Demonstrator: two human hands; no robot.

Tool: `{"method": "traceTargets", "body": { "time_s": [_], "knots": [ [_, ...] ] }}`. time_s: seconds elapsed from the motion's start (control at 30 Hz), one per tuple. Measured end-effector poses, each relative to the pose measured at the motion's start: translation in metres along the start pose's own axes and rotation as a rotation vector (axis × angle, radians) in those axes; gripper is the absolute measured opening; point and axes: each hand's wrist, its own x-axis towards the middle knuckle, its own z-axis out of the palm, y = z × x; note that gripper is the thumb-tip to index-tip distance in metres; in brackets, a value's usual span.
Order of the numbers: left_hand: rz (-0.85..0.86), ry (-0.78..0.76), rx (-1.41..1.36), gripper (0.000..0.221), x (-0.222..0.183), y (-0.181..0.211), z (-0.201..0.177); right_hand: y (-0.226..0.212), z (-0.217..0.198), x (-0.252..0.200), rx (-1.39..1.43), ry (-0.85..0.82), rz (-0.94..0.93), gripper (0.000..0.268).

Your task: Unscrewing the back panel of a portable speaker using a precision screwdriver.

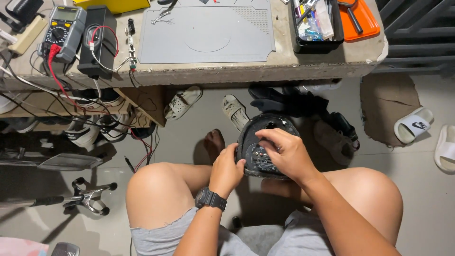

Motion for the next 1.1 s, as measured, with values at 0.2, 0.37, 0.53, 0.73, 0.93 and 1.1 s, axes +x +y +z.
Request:
{"method": "traceTargets", "body": {
  "time_s": [0.2, 0.37, 0.53, 0.73, 0.93, 1.1],
  "knots": [
    [0.012, 0.005, 0.011, 0.063, 0.002, -0.003, 0.005, -0.003, 0.009, -0.001, 0.027, -0.014, 0.008, 0.024],
    [0.011, -0.004, 0.015, 0.064, 0.004, -0.008, 0.007, -0.001, 0.013, 0.0, 0.024, -0.026, 0.006, 0.024],
    [0.031, 0.006, 0.029, 0.064, 0.008, -0.011, 0.009, 0.005, 0.016, 0.0, 0.005, -0.038, -0.023, 0.021],
    [0.483, 0.177, -0.007, 0.032, -0.001, 0.007, 0.004, -0.002, 0.021, -0.001, -0.156, -0.082, -0.108, 0.021],
    [0.472, 0.061, -0.294, 0.011, 0.013, 0.007, 0.018, 0.019, 0.028, -0.01, -0.066, 0.001, -0.013, 0.02],
    [0.457, 0.096, -0.299, 0.014, 0.029, -0.013, 0.035, 0.015, 0.027, -0.01, 0.01, 0.041, 0.007, 0.011]
  ]
}}
